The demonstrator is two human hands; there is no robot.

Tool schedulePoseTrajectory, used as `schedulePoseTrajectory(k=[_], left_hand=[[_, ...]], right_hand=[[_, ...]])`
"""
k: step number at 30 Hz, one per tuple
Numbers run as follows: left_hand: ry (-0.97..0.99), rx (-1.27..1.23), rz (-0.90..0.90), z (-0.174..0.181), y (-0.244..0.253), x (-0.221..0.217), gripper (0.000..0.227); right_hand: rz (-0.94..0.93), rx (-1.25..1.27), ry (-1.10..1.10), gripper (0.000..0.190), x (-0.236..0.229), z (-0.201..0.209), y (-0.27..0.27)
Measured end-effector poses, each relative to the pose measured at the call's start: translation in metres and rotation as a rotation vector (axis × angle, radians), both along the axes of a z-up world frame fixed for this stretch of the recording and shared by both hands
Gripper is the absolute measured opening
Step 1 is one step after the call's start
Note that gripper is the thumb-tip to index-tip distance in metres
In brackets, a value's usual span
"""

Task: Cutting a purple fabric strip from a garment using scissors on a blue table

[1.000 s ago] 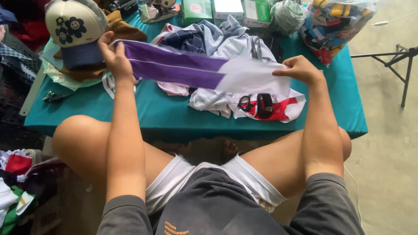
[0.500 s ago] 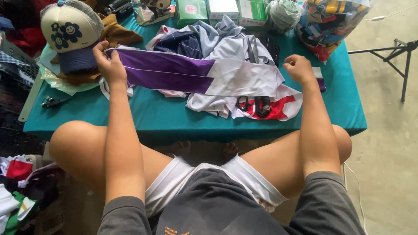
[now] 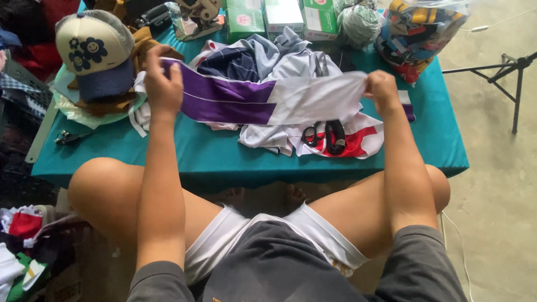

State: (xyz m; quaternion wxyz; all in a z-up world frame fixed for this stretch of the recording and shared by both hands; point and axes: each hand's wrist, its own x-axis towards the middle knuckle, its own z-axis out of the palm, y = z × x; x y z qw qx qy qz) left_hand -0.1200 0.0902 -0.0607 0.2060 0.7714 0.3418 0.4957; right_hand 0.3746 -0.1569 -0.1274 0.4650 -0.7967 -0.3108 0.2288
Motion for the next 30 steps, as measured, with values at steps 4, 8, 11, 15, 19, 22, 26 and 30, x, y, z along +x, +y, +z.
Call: schedulePoseTrajectory(k=[4,8,11,15,19,22,26,30], left_hand=[[0.007,-0.086,-0.366,0.018,-0.043,0.042,0.031],[0.034,-0.022,-0.592,0.007,-0.117,0.088,0.014],[0.185,-0.234,-0.871,0.008,-0.157,0.109,0.031],[0.495,-0.422,-0.865,-0.005,-0.164,0.124,0.055],[0.609,-0.523,-0.933,-0.026,-0.137,0.120,0.031],[0.731,-0.549,-0.785,-0.012,-0.129,0.112,0.038],[0.469,-0.344,-0.887,-0.028,-0.106,0.112,0.027],[0.376,-0.026,-0.767,-0.011,-0.098,0.103,0.022]], right_hand=[[0.098,0.198,0.032,0.011,-0.058,0.064,0.006],[0.455,0.403,-0.274,0.016,-0.149,0.107,-0.012],[0.731,0.375,-0.040,0.016,-0.203,0.137,-0.028],[0.646,0.363,0.054,0.011,-0.198,0.150,-0.029],[0.273,0.333,-0.060,0.005,-0.131,0.134,-0.021],[-0.023,0.558,0.009,0.006,-0.062,0.117,-0.024],[-0.217,0.590,-0.253,0.005,-0.015,0.112,-0.040],[-0.276,0.639,-0.430,0.007,-0.008,0.113,-0.054]])
